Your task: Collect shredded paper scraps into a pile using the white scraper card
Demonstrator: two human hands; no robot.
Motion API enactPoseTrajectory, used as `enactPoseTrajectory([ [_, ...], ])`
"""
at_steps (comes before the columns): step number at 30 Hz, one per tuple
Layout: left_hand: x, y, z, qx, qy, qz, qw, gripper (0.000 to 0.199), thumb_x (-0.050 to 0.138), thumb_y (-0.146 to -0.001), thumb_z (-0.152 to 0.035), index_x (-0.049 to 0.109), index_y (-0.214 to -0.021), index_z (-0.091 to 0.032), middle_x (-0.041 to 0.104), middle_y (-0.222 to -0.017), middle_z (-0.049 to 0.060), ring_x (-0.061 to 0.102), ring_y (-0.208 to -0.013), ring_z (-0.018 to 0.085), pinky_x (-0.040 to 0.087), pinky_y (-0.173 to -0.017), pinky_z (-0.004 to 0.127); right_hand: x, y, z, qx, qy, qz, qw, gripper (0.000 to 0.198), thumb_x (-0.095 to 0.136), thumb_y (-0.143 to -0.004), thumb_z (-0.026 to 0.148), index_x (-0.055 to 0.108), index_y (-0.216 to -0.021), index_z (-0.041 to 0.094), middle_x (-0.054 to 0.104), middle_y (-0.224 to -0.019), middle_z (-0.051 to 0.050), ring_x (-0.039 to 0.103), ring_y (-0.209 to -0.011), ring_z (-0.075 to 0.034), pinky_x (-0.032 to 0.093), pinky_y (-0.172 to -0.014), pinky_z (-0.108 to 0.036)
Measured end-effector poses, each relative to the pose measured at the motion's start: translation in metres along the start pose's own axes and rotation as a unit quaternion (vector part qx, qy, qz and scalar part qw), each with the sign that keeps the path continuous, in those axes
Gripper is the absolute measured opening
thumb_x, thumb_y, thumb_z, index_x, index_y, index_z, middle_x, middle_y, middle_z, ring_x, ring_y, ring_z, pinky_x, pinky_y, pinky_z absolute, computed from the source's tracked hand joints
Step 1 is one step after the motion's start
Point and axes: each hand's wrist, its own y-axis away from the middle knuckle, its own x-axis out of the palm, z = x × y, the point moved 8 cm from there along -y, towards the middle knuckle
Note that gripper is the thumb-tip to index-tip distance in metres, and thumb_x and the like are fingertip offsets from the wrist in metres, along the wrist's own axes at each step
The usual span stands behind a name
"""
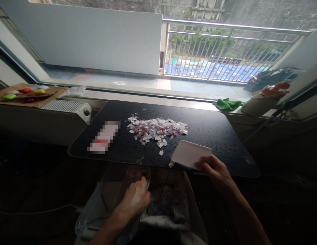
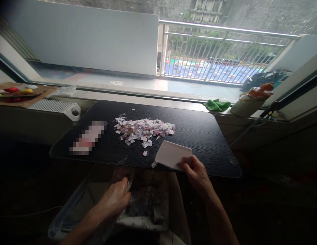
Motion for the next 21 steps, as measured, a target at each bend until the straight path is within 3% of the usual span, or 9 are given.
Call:
enactPoseTrajectory([
  [5, -0.003, 0.001, -0.002, 0.016, 0.022, -0.009, 1.0, 0.015, 0.033, -0.073, -0.019, 0.041, -0.085, -0.02, 0.06, -0.079, 0.004, 0.059, -0.079, 0.019, 0.038, -0.067, 0.028, 0.012, 0.009, 0.006, -0.002, -0.044, 0.051, 0.998, 0.026, 0.064, -0.067, 0.041, 0.061, -0.081, 0.019, 0.066, -0.078, -0.003, 0.062, -0.075, -0.019, 0.05, -0.071, -0.032],
  [11, -0.003, -0.001, 0.001, 0.011, 0.016, -0.008, 1.0, 0.016, 0.033, -0.073, -0.02, 0.042, -0.087, -0.021, 0.061, -0.082, 0.004, 0.058, -0.08, 0.019, 0.038, -0.068, 0.029, -0.002, 0.007, 0.008, -0.014, 0.021, 0.003, 1.0, 0.026, 0.066, -0.065, 0.039, 0.061, -0.079, 0.018, 0.065, -0.075, -0.003, 0.06, -0.072, -0.019, 0.049, -0.067, -0.031],
  [17, -0.003, -0.002, -0.002, 0.009, 0.009, 0.006, 1.0, 0.015, 0.035, -0.074, -0.019, 0.043, -0.086, -0.019, 0.061, -0.083, 0.007, 0.058, -0.082, 0.021, 0.038, -0.067, 0.029, 0.01, 0.012, 0.01, -0.016, -0.012, 0.053, 0.998, 0.02, 0.061, -0.07, 0.037, 0.06, -0.079, 0.019, 0.064, -0.076, -0.002, 0.06, -0.072, -0.018, 0.049, -0.068, -0.031],
  [21, -0.002, -0.002, -0.002, 0.01, 0.012, 0.003, 1.0, 0.014, 0.035, -0.074, -0.019, 0.044, -0.085, -0.019, 0.061, -0.083, 0.007, 0.059, -0.081, 0.02, 0.038, -0.068, 0.029, -0.005, 0.009, 0.014, -0.03, 0.027, -0.02, 0.999, 0.022, 0.064, -0.067, 0.039, 0.059, -0.076, 0.019, 0.064, -0.072, -0.002, 0.059, -0.07, -0.018, 0.048, -0.065, -0.029],
])
